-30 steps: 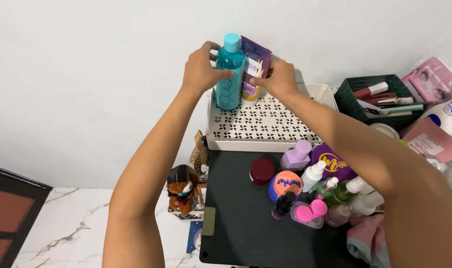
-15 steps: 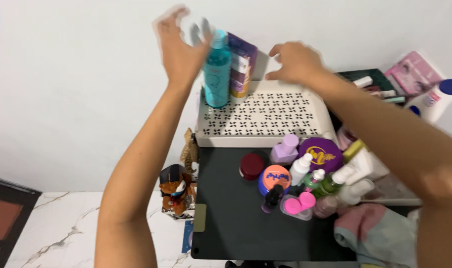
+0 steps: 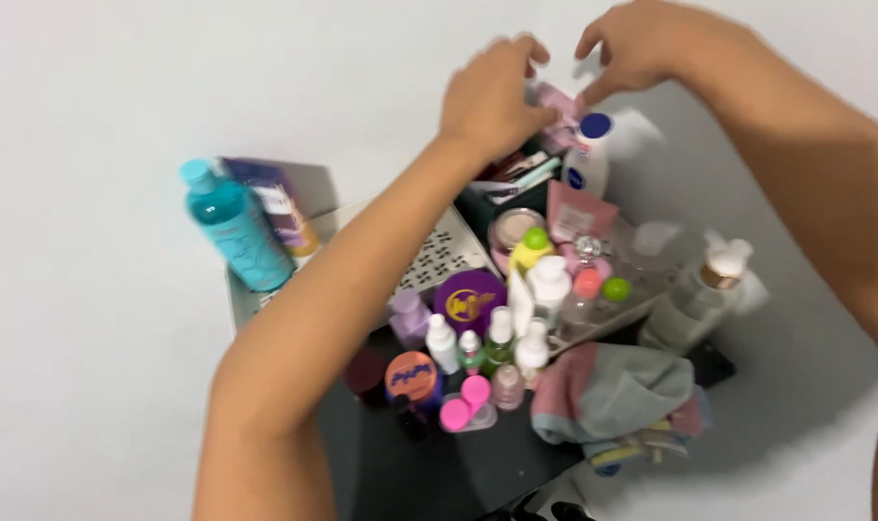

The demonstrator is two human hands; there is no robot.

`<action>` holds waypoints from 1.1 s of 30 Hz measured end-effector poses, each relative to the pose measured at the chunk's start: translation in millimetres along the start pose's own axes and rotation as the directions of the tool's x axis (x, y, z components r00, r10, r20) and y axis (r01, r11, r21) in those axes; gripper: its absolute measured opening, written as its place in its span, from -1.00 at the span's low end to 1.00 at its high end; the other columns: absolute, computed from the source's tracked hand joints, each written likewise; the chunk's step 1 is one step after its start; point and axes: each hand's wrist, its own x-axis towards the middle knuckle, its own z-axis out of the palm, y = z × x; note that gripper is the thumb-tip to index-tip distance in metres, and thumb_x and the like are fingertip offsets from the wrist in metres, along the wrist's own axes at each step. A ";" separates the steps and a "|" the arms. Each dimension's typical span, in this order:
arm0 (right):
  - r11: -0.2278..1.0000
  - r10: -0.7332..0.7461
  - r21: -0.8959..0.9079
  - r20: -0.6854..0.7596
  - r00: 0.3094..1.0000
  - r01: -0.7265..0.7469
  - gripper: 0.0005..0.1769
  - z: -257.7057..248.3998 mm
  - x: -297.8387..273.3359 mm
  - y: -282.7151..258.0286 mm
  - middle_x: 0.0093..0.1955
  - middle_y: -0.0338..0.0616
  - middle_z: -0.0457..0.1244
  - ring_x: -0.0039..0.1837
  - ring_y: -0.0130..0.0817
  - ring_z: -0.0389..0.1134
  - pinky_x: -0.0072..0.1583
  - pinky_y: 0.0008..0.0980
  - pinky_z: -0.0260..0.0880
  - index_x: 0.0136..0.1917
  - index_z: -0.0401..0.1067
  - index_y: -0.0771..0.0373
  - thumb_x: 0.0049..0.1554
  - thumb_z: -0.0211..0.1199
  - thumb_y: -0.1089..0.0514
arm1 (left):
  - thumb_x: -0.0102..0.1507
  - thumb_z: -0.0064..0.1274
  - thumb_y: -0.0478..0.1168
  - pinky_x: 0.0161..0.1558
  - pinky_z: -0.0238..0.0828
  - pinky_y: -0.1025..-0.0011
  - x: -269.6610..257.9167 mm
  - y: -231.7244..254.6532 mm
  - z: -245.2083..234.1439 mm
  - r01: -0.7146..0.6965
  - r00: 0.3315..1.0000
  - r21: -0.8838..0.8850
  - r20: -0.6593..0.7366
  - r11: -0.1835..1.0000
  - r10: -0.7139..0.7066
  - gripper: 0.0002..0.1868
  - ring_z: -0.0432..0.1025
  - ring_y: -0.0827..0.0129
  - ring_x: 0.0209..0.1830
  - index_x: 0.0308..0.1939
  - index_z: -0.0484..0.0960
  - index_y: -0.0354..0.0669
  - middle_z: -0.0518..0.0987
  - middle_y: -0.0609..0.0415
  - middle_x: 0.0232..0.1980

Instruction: Organizing various cosmetic bottles, tubes, and jars into a storage tray

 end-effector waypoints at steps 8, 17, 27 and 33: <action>0.991 0.123 -0.080 0.170 0.978 -0.111 -0.12 32.1 -42.6 -1.1 0.02 0.13 0.43 0.06 0.06 0.47 0.14 -0.12 0.47 0.22 0.56 0.26 -0.34 0.72 -0.09 | -0.24 0.59 0.13 0.02 0.55 0.19 55.0 21.5 77.9 0.136 0.899 0.167 0.392 0.976 -0.193 -0.24 0.59 0.09 0.03 -0.08 0.67 -0.12 0.68 -0.01 0.01; 0.979 0.199 -0.004 0.198 0.960 -0.202 -0.30 55.3 -52.4 -1.0 -0.07 0.03 0.43 0.00 0.00 0.46 0.07 -0.11 0.47 0.04 0.57 0.25 -0.29 0.71 -0.09 | -0.25 0.57 0.08 -0.12 0.58 0.15 43.0 7.8 133.3 0.154 0.945 0.121 0.271 0.981 -0.181 -0.27 0.60 -0.02 -0.08 -0.17 0.63 -0.24 0.66 -0.16 -0.11; 0.988 0.122 0.075 0.151 0.981 -0.134 -0.38 40.4 -52.5 2.0 -0.14 0.06 0.44 -0.06 0.00 0.48 0.05 -0.14 0.47 -0.07 0.56 0.31 -0.26 0.69 -0.11 | -0.25 0.49 0.07 -0.26 0.54 0.12 52.4 5.5 106.7 0.061 0.997 -0.039 -0.037 0.997 -0.062 -0.41 0.59 -0.07 -0.30 -0.34 0.67 -0.26 0.65 -0.21 -0.26; 0.937 -0.068 0.326 -0.189 0.980 0.128 -0.35 -3.7 -37.6 -44.5 -0.17 -0.03 0.39 -0.12 -0.15 0.47 -0.01 -0.20 0.45 -0.02 0.49 0.34 -0.19 0.65 -0.14 | -0.17 0.47 0.32 -0.43 0.49 0.22 71.2 -42.0 23.4 -0.061 0.978 -0.103 -0.206 0.993 0.038 -0.38 0.58 0.16 -0.56 -0.53 0.71 -0.19 0.66 0.01 -0.54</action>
